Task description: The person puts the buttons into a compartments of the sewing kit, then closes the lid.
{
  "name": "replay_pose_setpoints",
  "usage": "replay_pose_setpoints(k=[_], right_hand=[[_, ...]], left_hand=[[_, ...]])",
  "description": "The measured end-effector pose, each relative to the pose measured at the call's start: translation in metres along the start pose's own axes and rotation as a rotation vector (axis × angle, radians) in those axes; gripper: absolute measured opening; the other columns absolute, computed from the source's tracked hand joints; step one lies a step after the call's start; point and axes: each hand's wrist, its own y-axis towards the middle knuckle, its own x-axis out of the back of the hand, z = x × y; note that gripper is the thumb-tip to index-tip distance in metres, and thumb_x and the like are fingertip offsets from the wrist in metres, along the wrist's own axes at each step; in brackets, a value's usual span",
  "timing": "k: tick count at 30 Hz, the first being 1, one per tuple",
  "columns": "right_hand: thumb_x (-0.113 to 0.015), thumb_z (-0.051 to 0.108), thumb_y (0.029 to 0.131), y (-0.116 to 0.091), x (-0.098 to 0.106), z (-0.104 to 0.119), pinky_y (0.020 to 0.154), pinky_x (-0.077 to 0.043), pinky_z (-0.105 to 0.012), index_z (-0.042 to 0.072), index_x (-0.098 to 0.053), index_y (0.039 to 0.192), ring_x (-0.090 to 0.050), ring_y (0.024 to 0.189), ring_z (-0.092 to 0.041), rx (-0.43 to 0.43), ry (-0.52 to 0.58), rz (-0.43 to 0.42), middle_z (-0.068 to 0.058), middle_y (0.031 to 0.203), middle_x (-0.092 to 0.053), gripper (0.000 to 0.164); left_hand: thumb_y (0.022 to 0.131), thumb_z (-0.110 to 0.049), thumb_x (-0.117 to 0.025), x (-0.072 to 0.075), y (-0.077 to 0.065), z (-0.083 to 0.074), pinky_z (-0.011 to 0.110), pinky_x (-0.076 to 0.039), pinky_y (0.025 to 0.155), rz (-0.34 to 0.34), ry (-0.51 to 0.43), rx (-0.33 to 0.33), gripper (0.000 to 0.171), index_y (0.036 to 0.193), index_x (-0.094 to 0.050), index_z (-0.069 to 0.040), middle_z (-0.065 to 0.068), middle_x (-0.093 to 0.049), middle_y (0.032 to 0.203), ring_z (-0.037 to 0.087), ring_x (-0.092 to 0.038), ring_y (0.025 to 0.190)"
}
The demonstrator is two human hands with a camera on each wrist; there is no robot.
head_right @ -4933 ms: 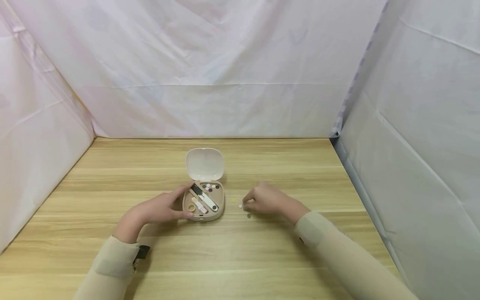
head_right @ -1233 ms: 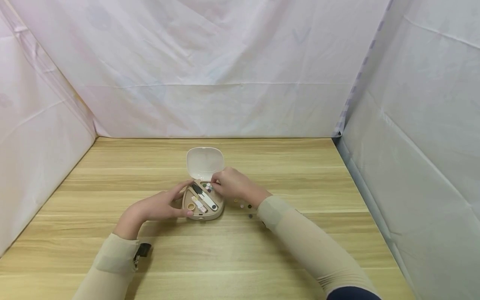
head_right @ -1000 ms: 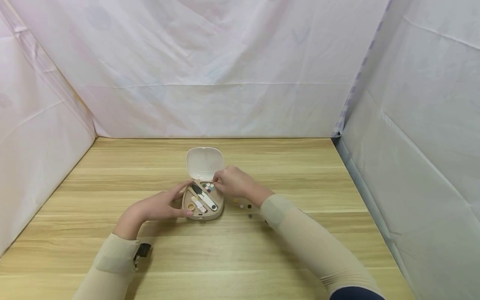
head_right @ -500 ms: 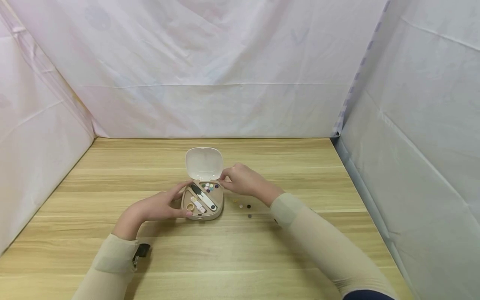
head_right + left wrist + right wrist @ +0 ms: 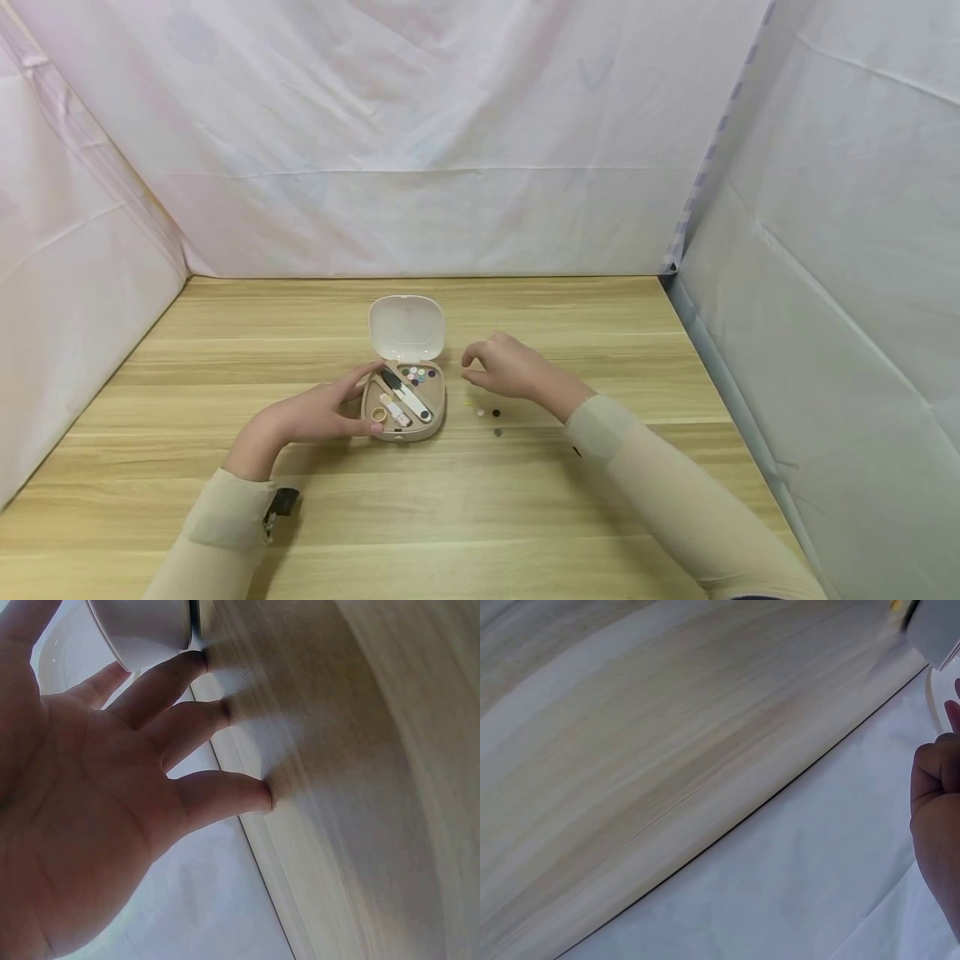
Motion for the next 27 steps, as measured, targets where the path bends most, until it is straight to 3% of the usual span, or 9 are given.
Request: replay_pose_setpoints(k=[3,7,17,22,27], right_hand=[[-0.075,0.017,0.100,-0.006,0.001,-0.002,0.050,-0.038,-0.018,0.001,-0.079,0.111,-0.037,0.049,0.000,-0.020,0.032,0.015,0.003,0.055,-0.059,0.020],[-0.076,0.017,0.099,-0.014,0.000,-0.005,0.049,-0.036,-0.017,0.001,-0.079,0.110,-0.036,0.050,0.000,-0.026,0.046,0.022,0.008,0.054,-0.053,0.020],[-0.078,0.021,0.099,-0.036,-0.006,-0.010,0.050,-0.039,-0.017,0.007,-0.080,0.105,-0.039,0.051,0.002,-0.061,0.045,0.078,0.007,0.058,-0.059,0.015],[-0.079,0.023,0.096,-0.049,-0.009,-0.009,0.049,-0.035,-0.018,0.014,-0.080,0.101,-0.037,0.052,0.000,-0.107,0.054,0.106,0.010,0.057,-0.049,0.010],[-0.080,0.019,0.095,-0.058,-0.016,-0.009,0.050,-0.033,-0.017,0.015,-0.081,0.098,-0.035,0.052,0.002,-0.087,0.093,0.138,0.012,0.058,-0.046,0.006]], left_hand=[[0.088,-0.058,-0.083,0.000,0.001,0.000,0.071,-0.032,0.125,0.002,0.001,0.002,0.109,0.171,-0.017,-0.034,0.025,-0.045,0.165,0.051,-0.039,0.155],[0.088,-0.058,-0.083,0.000,0.001,0.001,0.072,-0.032,0.124,0.006,-0.001,0.005,0.109,0.171,-0.016,-0.034,0.025,-0.045,0.165,0.051,-0.038,0.155],[0.087,-0.058,-0.083,0.000,0.002,0.002,0.071,-0.032,0.125,0.004,0.000,0.001,0.110,0.171,-0.016,-0.034,0.024,-0.044,0.166,0.050,-0.039,0.155],[0.087,-0.058,-0.083,-0.001,0.002,0.002,0.071,-0.032,0.125,0.009,-0.006,-0.003,0.110,0.171,-0.016,-0.035,0.024,-0.044,0.166,0.050,-0.039,0.155],[0.088,-0.057,-0.083,0.000,0.002,0.002,0.071,-0.032,0.125,0.006,-0.002,0.001,0.110,0.171,-0.016,-0.033,0.025,-0.042,0.167,0.050,-0.040,0.154]])
